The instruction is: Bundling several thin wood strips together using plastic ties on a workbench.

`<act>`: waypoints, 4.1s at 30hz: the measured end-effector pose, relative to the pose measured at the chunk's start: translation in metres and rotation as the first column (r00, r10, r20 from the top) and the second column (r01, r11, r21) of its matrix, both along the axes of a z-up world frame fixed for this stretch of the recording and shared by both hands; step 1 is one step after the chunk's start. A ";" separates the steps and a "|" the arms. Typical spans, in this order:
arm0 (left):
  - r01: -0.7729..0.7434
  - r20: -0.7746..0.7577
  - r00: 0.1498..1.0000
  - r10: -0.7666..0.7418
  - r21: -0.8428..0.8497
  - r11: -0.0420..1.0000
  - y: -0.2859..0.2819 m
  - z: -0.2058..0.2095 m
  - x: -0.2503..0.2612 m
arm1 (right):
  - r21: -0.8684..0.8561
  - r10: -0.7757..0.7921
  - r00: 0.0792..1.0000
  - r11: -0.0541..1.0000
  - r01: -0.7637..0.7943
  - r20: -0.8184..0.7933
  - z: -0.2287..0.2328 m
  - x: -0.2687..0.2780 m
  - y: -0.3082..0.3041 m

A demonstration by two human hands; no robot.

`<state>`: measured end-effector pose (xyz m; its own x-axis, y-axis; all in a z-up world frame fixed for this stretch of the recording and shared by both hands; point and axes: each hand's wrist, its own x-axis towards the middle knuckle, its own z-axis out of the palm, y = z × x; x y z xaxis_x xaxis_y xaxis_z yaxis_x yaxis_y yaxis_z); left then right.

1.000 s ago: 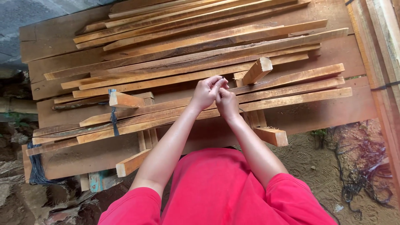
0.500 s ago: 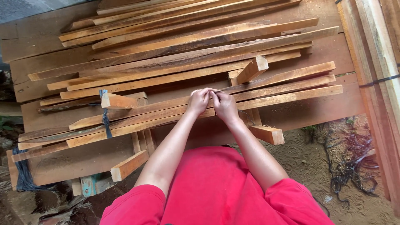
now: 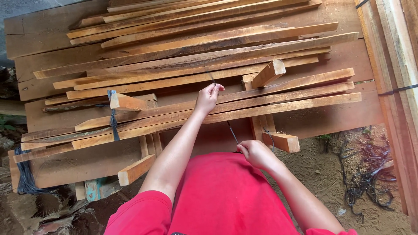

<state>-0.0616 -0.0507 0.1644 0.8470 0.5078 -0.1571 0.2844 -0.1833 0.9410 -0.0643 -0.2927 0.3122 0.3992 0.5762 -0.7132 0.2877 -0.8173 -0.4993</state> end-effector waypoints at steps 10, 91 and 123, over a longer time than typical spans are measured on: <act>0.066 -0.028 0.997 -0.075 -0.243 0.968 -0.009 -0.045 -0.012 | 0.640 -0.371 0.910 0.657 0.398 -0.186 -0.042 0.065 0.055; 0.011 0.019 1.000 -0.005 -0.347 0.938 0.004 -0.072 0.041 | 0.601 -0.703 0.708 0.535 0.594 -0.074 -0.137 0.050 0.093; -0.071 -0.041 0.997 0.064 -0.198 0.978 0.031 -0.030 0.050 | 0.416 -0.505 0.828 0.826 0.381 0.245 -0.185 0.095 0.139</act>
<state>-0.0112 -0.0199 0.1345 0.8045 0.5190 -0.2888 0.3222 0.0271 0.9463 0.0308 -0.1532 0.1272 0.8439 0.4532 -0.2873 0.1329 -0.6953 -0.7063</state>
